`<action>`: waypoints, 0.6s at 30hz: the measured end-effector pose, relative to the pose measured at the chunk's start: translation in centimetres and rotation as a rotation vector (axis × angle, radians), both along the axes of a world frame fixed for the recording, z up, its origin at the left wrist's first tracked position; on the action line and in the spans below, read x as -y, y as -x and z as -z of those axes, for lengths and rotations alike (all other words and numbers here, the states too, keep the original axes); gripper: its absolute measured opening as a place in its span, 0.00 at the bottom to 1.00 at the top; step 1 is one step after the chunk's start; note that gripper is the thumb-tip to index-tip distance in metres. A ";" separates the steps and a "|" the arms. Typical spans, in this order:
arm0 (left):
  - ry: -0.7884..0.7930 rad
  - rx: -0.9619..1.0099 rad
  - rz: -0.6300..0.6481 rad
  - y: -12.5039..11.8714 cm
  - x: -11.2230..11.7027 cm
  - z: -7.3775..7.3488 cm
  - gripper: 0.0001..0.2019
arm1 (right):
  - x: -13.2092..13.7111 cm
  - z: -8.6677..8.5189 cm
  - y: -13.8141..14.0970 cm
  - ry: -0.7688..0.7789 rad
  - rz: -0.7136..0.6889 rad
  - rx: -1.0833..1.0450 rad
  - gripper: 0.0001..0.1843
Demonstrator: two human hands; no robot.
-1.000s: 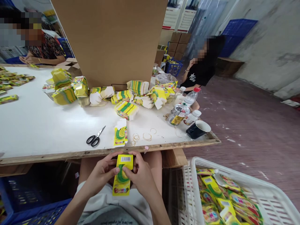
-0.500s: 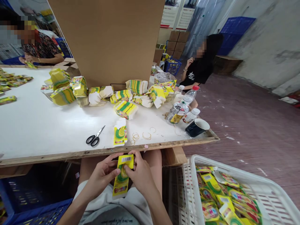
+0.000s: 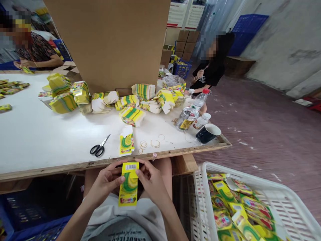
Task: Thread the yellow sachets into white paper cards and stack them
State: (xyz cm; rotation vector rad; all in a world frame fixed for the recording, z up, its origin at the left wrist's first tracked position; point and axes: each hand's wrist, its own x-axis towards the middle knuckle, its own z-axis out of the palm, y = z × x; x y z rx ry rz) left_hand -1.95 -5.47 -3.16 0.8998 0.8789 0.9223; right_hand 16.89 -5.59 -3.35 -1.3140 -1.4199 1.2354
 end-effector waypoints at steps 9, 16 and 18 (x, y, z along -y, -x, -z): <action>-0.076 -0.022 -0.054 -1.2 0.1 0.6 0.23 | 0.6 1.5 0.3 -0.004 0.144 -0.242 0.17; -0.325 -0.182 0.009 -2.5 0.7 1.2 0.13 | 1.3 0.9 0.4 -0.110 0.247 -0.136 0.13; -0.373 -0.202 0.088 -2.7 0.2 1.2 0.14 | 2.6 0.4 -1.7 -0.144 0.327 0.004 0.14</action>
